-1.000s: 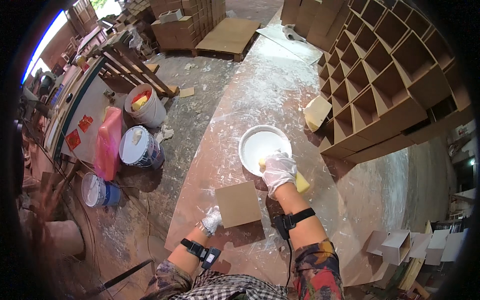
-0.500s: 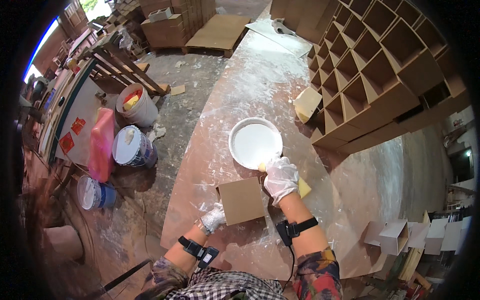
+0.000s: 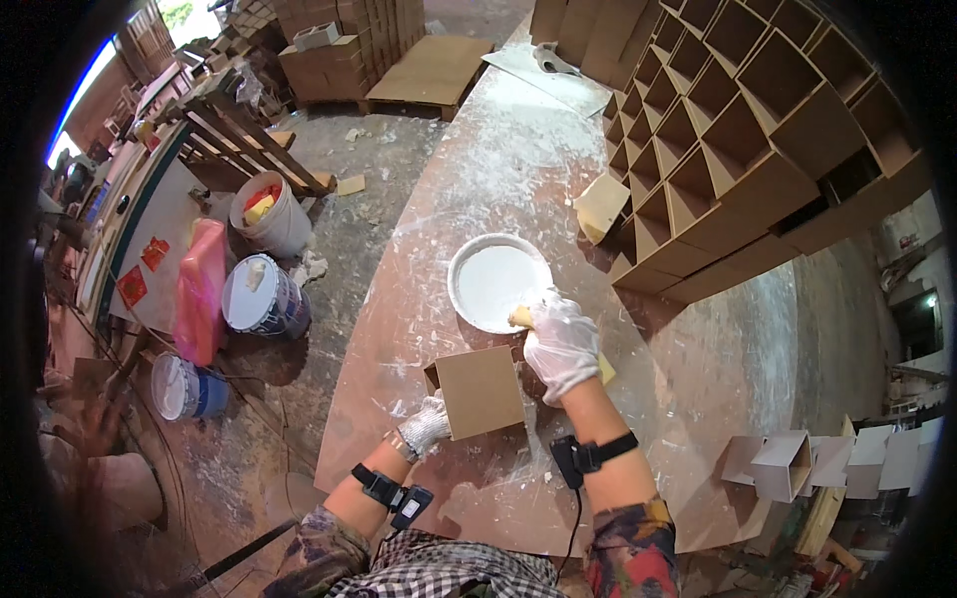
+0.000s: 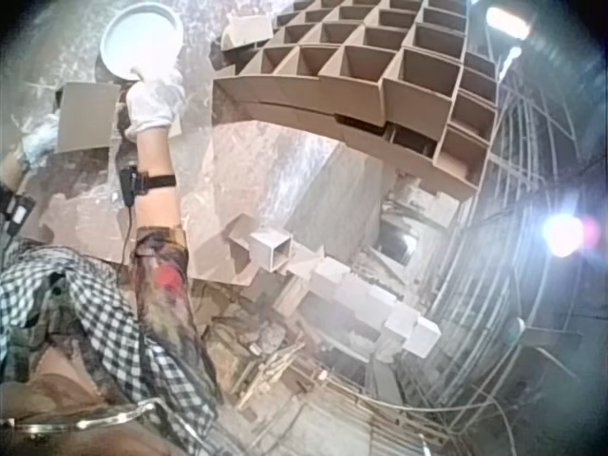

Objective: The person repeatedly picks up small wooden boxes, applies white paint to the interior and exterior surfaces using a sponge, and stacks the finished boxes on a nearby table. The process is repeated for multiple boxes in a workshop setting.

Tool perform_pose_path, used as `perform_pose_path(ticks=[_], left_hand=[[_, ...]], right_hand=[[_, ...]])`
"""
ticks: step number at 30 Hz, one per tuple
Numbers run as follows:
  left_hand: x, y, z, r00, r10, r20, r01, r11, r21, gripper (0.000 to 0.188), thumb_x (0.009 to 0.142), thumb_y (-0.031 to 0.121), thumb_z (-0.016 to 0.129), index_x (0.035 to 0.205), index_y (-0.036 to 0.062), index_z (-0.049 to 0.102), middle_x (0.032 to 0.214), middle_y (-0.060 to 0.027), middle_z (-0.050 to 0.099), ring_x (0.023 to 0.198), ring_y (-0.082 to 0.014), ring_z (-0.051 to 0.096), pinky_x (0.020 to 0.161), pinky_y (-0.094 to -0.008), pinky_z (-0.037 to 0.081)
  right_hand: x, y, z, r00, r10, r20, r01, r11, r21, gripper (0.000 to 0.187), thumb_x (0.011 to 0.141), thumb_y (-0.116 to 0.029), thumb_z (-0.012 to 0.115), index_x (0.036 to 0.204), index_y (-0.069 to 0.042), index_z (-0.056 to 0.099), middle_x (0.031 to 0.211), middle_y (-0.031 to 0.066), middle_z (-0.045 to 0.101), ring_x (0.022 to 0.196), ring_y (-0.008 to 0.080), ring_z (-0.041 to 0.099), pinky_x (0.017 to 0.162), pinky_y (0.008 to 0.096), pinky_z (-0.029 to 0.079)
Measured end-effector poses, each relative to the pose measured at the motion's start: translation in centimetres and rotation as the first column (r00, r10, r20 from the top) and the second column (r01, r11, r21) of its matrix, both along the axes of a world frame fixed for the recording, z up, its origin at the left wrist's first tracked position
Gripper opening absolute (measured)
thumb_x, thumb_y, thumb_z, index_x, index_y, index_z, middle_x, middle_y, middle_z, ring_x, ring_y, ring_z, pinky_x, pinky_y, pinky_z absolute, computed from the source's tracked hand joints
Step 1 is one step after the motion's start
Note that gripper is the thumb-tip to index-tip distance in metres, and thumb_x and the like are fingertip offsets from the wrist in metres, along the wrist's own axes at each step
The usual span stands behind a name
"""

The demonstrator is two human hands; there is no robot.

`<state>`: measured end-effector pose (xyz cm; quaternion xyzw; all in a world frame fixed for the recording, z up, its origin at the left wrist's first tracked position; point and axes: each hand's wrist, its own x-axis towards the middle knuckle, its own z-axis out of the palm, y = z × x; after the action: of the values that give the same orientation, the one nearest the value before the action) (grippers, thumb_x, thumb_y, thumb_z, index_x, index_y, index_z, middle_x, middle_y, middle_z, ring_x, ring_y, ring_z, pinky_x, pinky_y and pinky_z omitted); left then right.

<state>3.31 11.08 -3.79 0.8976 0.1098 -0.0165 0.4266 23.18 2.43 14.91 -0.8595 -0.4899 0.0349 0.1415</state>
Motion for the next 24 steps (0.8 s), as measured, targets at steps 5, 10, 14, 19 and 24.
perform_pose_path(ticks=[5, 10, 14, 19, 24], left_hand=[[0.1, 0.4, 2.0, 0.996, 0.008, -0.088, -0.015, 0.997, -0.072, 0.047, 0.083, 0.041, 0.064, 0.117, 0.0103, 0.062, 0.106, -0.0215, 0.066, 0.094, -0.0388, 0.065, 0.073, -0.0462, 0.054], [0.6, 0.5, 6.7, 0.993, -0.039, -0.116, 0.04, 0.999, 0.005, 0.046, 0.086, 0.042, 0.061, 0.12, 0.01, 0.061, 0.11, -0.0206, 0.065, 0.098, -0.0382, 0.064, 0.078, -0.0442, 0.054], [1.5, -1.8, 7.2, 0.991, -0.132, 0.017, 0.133, 0.988, -0.075, 0.049, 0.088, 0.043, 0.059, 0.123, 0.0088, 0.059, 0.115, -0.0196, 0.064, 0.101, -0.0373, 0.063, 0.08, -0.043, 0.053], [3.7, -5.7, 10.5, 0.9, -0.382, -0.211, 0.384, 0.923, -0.037, 0.056, 0.086, 0.044, 0.057, 0.13, 0.01, 0.054, 0.13, -0.0188, 0.055, 0.123, -0.0362, 0.049, 0.107, -0.0493, 0.034], [4.6, -7.1, 9.3, 0.882, -0.448, -0.146, 0.412, 0.883, -0.225, 0.062, 0.085, 0.043, 0.056, 0.136, 0.0085, 0.047, 0.14, -0.0214, 0.045, 0.133, -0.0394, 0.037, 0.115, -0.0499, 0.021]], right_hand=[[-1.0, 0.5, -3.1, 0.983, -0.179, 0.048, 0.185, 0.919, -0.348, 0.025, 0.071, -0.01, 0.06, 0.094, -0.012, 0.069, 0.104, 0.0089, 0.066, 0.097, 0.0332, 0.062, 0.08, 0.0451, 0.052], [-2.4, -4.2, 0.5, 0.999, 0.012, -0.038, -0.009, 0.998, 0.068, 0.029, 0.076, -0.009, 0.061, 0.103, -0.013, 0.069, 0.115, 0.0105, 0.065, 0.111, 0.0331, 0.059, 0.092, 0.0413, 0.048], [-5.5, -9.3, 4.8, 0.998, 0.021, -0.055, -0.01, 0.979, 0.202, 0.034, 0.078, -0.007, 0.064, 0.111, -0.013, 0.068, 0.128, 0.0128, 0.06, 0.122, 0.0332, 0.053, 0.102, 0.04, 0.043], [-12.5, -13.9, 6.3, 0.996, -0.089, 0.002, 0.088, 0.988, -0.131, 0.055, 0.072, -0.008, 0.067, 0.126, -0.01, 0.058, 0.126, 0.015, 0.058, 0.115, 0.0335, 0.056, 0.1, 0.0429, 0.045], [-12.0, -13.2, 0.4, 0.933, -0.246, 0.261, 0.286, 0.949, -0.131, 0.05, 0.08, -0.016, 0.059, 0.13, -0.008, 0.053, 0.135, 0.0168, 0.05, 0.115, 0.0328, 0.056, 0.09, 0.041, 0.05]])
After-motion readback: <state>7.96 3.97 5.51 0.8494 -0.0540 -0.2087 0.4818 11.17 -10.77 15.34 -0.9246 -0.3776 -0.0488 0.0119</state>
